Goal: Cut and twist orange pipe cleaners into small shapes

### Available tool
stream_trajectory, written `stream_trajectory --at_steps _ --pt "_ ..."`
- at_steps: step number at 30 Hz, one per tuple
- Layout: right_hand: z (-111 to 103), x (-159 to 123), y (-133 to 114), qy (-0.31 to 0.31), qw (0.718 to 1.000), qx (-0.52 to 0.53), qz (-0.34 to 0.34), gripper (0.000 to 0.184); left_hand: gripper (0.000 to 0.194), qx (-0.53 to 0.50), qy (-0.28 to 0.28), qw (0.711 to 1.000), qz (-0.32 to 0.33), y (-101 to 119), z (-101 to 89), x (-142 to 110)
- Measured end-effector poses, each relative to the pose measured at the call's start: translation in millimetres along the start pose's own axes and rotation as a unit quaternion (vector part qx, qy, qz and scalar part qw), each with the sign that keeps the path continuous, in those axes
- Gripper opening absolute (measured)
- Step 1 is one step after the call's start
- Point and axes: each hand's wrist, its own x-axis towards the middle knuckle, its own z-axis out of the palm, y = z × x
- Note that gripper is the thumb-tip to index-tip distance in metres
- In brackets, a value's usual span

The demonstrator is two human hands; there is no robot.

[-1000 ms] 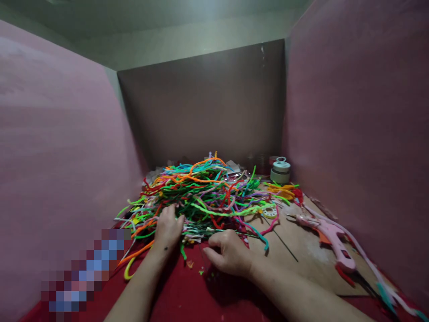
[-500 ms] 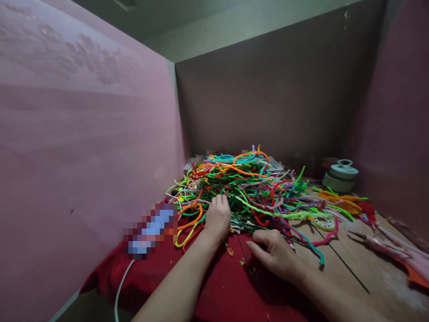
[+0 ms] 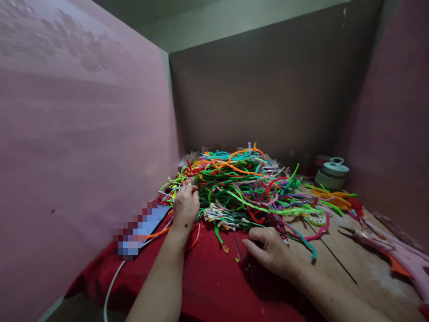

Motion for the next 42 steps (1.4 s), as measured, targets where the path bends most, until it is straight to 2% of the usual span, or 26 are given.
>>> stream_trajectory --at_steps 5,7,11,13,16,21,24,28,31,34,37,39,42 --pt "3.1 -1.1 2.1 -0.007 1.000 -0.008 -0.005 0.033 0.019 -0.044 -0.057 0.997 0.030 11.4 8.2 -7.6" --pt "3.9 -0.8 2.6 0.000 1.000 -0.006 -0.009 0.032 0.019 -0.065 -0.109 0.989 0.081 23.2 13.6 -11.5" --pt "3.6 0.9 2.1 0.011 1.000 -0.008 -0.012 0.034 0.023 -0.067 -0.225 0.946 0.225 51.9 23.9 -12.7" --pt "2.9 1.7 1.7 0.021 1.000 -0.008 -0.014 0.034 0.028 -0.062 -0.251 0.927 0.272 63.6 29.2 -8.9" --pt "2.2 1.9 2.0 0.031 0.999 -0.013 -0.024 0.032 0.038 -0.066 -0.269 0.915 0.294 72.6 38.1 1.1" --pt "1.5 1.4 3.3 0.024 0.999 -0.020 -0.037 0.030 0.047 -0.122 -0.271 0.923 0.244 70.5 54.7 16.0" --pt "0.9 1.9 3.2 0.024 0.999 -0.018 -0.037 0.031 0.047 -0.158 -0.272 0.928 0.200 66.9 62.4 17.4" --pt "0.9 1.2 3.3 0.029 0.999 -0.020 -0.040 0.030 0.058 -0.207 -0.269 0.928 0.150 62.7 67.7 16.4" --pt "1.1 0.6 2.7 0.036 0.998 0.001 -0.045 0.019 0.067 -0.259 -0.267 0.922 0.107 59.9 69.2 19.1" --pt "-0.5 7.0 1.4 0.046 0.997 0.017 -0.056 0.015 0.070 -0.341 -0.292 0.893 0.032 57.3 69.7 23.7" --pt "-4.9 27.4 2.0 0.059 0.996 -0.038 -0.046 0.021 0.069 -0.419 -0.324 0.848 -0.028 56.3 69.1 27.5" --pt "-8.9 47.1 4.7 0.071 0.991 -0.109 -0.009 0.027 0.067 -0.444 -0.326 0.833 -0.052 57.6 68.0 28.8" --pt "-13.5 75.6 11.8 0.066 0.968 -0.224 0.090 0.028 0.067 -0.454 -0.325 0.827 -0.070 62.0 65.2 28.3"
